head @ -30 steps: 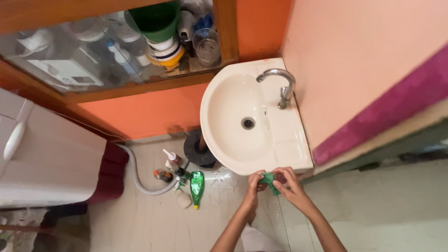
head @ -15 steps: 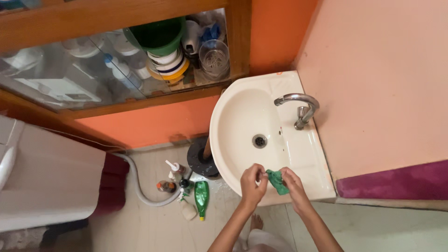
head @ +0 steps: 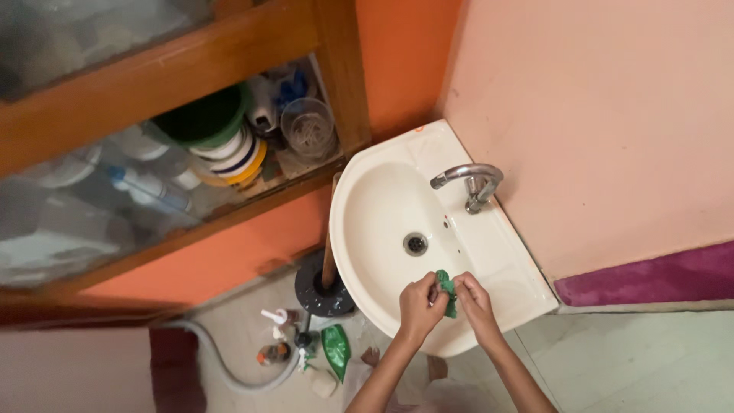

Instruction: The person cleans a bathroom sink by scrubbing the basin and faucet with a sponge, then rinses the surfaces by pouring water from a green bowl and using their hands to splash water.

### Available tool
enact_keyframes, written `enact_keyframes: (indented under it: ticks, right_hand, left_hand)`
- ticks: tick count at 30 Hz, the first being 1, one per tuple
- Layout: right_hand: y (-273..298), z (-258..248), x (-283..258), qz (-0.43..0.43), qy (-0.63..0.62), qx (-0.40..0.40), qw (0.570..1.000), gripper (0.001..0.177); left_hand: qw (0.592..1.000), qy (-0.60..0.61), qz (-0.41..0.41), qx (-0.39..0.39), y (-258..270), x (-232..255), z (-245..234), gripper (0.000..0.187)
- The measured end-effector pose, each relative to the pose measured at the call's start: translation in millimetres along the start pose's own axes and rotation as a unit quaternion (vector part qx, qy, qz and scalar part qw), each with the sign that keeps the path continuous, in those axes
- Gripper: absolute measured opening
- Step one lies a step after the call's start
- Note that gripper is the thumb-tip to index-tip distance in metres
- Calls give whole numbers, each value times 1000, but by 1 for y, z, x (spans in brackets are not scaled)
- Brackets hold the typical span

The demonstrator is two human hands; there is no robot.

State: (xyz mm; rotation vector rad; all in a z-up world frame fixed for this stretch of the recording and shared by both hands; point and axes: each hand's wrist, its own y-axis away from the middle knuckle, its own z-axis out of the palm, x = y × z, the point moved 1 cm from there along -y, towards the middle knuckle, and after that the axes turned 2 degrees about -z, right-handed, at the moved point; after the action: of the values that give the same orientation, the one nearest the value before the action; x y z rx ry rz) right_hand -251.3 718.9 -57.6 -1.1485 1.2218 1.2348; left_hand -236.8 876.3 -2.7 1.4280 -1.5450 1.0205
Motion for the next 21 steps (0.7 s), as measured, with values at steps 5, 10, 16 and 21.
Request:
enact_keyframes:
  ticks: [5, 10, 16, 21]
  right_hand:
    - [-5, 21, 13, 42, -34, 35, 998, 20]
    - [-8, 38, 24, 118, -281, 93, 948, 26]
    - [-9, 58, 35, 138, -427, 100, 888, 27]
    - [-11, 67, 46, 172, -415, 161, 879, 30]
  left_hand:
    - [990, 125, -14, -62, -9, -43, -1, 11]
    - [901, 407, -145, 22, -15, -95, 2, 27]
    - [793, 527, -303, -45, -41, -137, -20, 13]
    - [894, 368, -200, -159, -45, -145, -37, 17]
